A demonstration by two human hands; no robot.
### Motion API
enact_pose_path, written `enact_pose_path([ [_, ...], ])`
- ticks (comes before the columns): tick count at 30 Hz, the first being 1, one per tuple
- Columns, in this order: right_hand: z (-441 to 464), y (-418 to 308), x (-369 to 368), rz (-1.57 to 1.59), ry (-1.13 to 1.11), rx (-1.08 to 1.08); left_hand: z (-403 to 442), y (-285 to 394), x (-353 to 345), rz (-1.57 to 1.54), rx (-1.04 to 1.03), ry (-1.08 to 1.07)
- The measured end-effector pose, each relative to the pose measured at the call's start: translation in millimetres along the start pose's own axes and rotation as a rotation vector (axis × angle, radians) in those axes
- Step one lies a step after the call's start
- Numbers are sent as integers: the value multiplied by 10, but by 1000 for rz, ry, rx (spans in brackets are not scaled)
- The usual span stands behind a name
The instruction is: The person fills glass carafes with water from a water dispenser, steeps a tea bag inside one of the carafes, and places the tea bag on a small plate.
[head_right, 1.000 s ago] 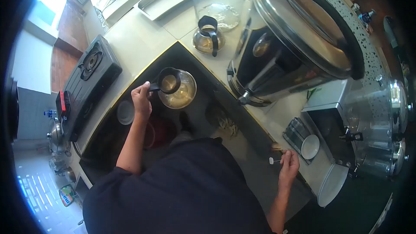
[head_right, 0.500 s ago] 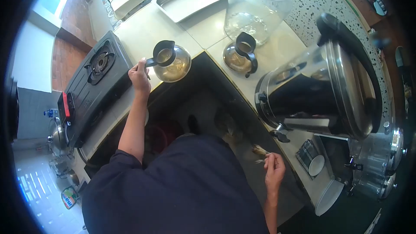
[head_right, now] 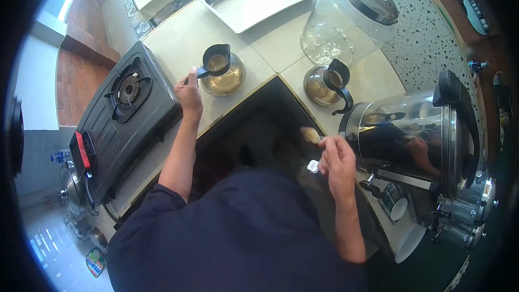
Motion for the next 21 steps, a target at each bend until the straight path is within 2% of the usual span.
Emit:
enact_pose_path([
  [8, 920, -248, -846, 84, -168, -60, -120, 143, 2, 81, -55, 32],
  [11, 1200, -294, -1070, 47, -228, -95, -161, 105, -26, -9, -86, 42],
  [16, 1559, -412, -1498, -25, -381, -120, -320, 146, -77, 81, 16, 70],
  [21, 1849, -417, -1953, -24, -569, -115, -361, 58, -109, 118, 9, 134],
])
Point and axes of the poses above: each hand's wrist, its own z-axis towards the middle knuckle, its own x-axis out of the back of the hand, y = z × x, the point moved 9 cm from there along z, towards the middle knuckle, and after that the axes turned 15 degrees about x, right-handed, at the moved point
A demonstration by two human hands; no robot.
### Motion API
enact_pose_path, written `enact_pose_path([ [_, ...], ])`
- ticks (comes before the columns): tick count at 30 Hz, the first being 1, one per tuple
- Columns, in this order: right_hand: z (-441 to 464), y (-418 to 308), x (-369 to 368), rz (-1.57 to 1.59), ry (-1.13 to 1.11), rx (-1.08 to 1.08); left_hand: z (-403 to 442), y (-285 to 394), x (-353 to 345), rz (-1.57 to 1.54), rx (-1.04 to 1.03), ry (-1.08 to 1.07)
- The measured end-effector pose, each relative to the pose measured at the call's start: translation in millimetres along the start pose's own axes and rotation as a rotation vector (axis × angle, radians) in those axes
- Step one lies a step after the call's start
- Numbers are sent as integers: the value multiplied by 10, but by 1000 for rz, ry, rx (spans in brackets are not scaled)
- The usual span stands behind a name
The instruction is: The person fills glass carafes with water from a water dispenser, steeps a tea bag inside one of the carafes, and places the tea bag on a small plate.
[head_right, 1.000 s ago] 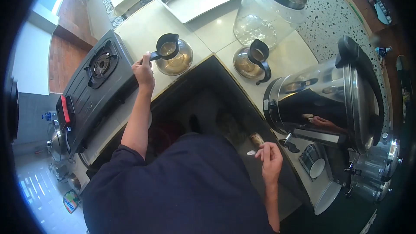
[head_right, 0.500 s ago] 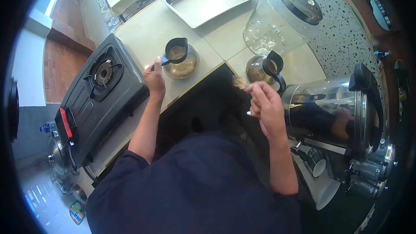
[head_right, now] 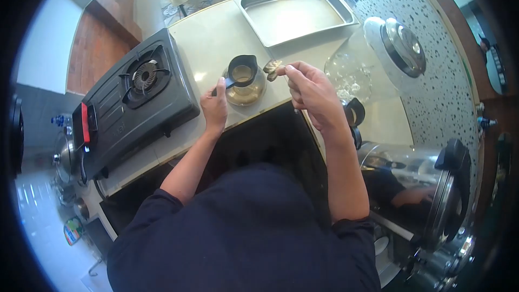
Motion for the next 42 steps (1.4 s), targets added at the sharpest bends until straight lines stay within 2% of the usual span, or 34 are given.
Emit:
enact_pose_path([
  [9, 616, -39, -332, -235, -236, 2, -105, 145, 57, 214, 16, 32],
  [15, 914, 120, -438, -340, -324, -3, -231, 384, 171, 196, -205, 186],
  [18, 1034, 256, -479, -381, -345, -27, -314, 827, 204, 346, -407, 222],
  [19, 1084, 342, -486, -401, -353, -31, -301, 966, 186, 314, -445, 175],
  [22, 1169, 476, -538, -506, -386, -69, -237, 1275, -23, 471, -578, -76],
  [26, 1258, 720, -596, -602, -462, -137, -70, 1282, -269, 580, -583, -272],
  [30, 1347, 587, -697, -977, -566, 104, 141, 1150, -381, 721, -613, -299],
  [34, 1316, 470, -650, -1063, -528, 107, 197, 1165, -366, 644, -651, -276],
  [40, 1190, 100, -679, -1202, -467, 305, 241, 1128, -418, 698, -630, -277],
  [42, 1166, 75, -730, -1230, -467, 301, 246, 1114, -447, 716, -609, -290],
])
Point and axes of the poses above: each hand's wrist, its own z-axis towards the middle knuckle, its own x-axis out of the back of the hand, y = z × x, the point moved 9 cm from there along z, towards the middle knuckle, and after that the axes turned 15 degrees about x, right-handed, at the moved point
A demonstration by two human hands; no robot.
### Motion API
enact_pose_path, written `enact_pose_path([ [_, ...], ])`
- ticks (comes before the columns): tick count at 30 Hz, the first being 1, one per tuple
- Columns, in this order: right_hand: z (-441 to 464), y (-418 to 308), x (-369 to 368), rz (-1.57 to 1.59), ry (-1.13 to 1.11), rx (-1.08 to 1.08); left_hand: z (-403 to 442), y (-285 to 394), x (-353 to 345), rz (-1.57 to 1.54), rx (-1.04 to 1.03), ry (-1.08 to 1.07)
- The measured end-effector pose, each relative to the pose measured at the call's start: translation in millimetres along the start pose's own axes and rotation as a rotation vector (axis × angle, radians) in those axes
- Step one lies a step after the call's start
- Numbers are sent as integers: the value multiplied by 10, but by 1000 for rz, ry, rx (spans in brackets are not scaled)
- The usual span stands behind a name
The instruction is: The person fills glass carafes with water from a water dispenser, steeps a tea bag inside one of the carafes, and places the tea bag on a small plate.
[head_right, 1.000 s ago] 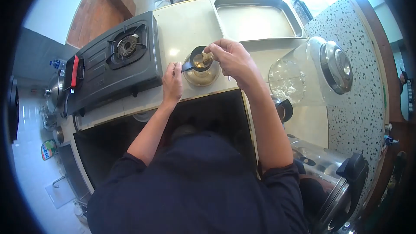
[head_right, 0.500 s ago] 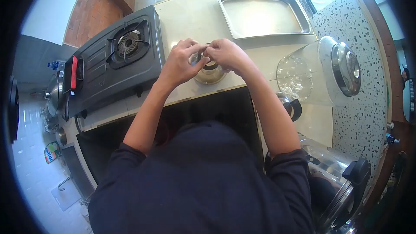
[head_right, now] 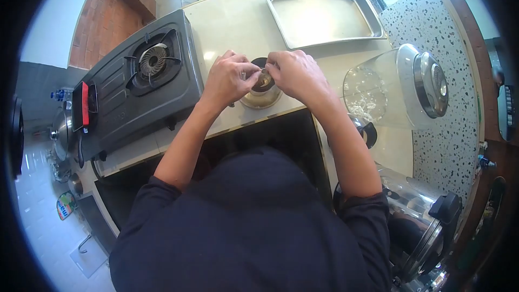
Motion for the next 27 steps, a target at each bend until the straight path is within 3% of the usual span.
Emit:
enact_pose_path([
  [3, 57, -27, -62, -31, -4, 13, 10, -47, -53, 33, 36, -60],
  [12, 264, 291, -724, -268, -84, 106, -391, -43, 584, -207, 166, 204],
  [19, 294, 134, -577, -282, -51, 180, -1004, -19, 864, -202, 22, 345],
  [27, 294, 38, -497, -284, -29, 205, -1476, -167, 617, -77, -96, 242],
])
Point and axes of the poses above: each hand's wrist, its own z-axis towards the middle knuckle, its own x-axis out of the back of the hand, y = z × x, the point moved 9 cm from there along z, towards the middle knuckle, and after that the axes turned 15 degrees about x, right-handed, at the moved point
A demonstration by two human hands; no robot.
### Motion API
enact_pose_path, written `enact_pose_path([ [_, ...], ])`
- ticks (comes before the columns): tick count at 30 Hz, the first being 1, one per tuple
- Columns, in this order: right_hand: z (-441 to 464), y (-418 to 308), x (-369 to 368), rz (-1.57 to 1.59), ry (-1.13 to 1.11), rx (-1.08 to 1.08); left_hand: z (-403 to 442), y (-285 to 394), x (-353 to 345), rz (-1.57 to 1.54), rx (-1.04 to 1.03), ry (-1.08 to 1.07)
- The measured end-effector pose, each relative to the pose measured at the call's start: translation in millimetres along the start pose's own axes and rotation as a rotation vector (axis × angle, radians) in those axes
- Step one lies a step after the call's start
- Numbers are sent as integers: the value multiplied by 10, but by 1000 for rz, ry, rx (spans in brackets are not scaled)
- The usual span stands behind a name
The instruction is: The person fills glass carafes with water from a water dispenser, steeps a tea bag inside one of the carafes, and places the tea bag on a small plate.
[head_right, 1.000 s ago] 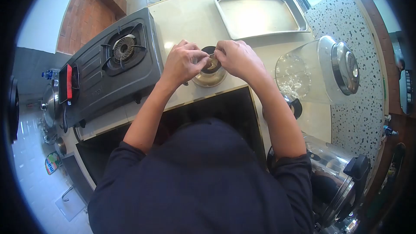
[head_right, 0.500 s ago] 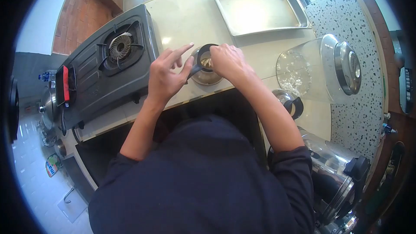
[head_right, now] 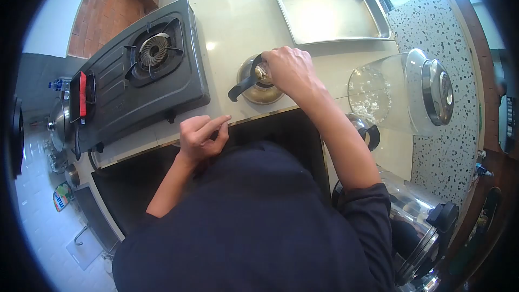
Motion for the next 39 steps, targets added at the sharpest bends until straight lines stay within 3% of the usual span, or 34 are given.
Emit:
enact_pose_path([
  [5, 44, -78, -258, -60, -73, 98, -134, 34, -53, -13, 6, -72],
  [14, 7, -158, 213, -22, 57, 92, -251, -40, 9, -51, 32, -94],
  [20, 6, 23, -284, -51, -59, 90, -319, -123, 20, 10, 51, -115],
  [24, 19, -23, -78, -71, -62, 79, -328, -125, 57, 23, 46, -118],
  [29, 3, -122, 241, -83, 8, 88, -378, -133, 80, 20, 51, -206],
  [39, 35, -64, -53, -46, -44, 108, -546, -323, 16, -36, 187, -414],
])
Point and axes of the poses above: each hand's wrist, its own z-axis towards the middle knuckle, its own x-axis out of the back of the hand, y = z × x, the point moved 9 cm from there along z, towards the middle knuckle, and after that the axes turned 15 degrees about x, right-handed, at the moved point
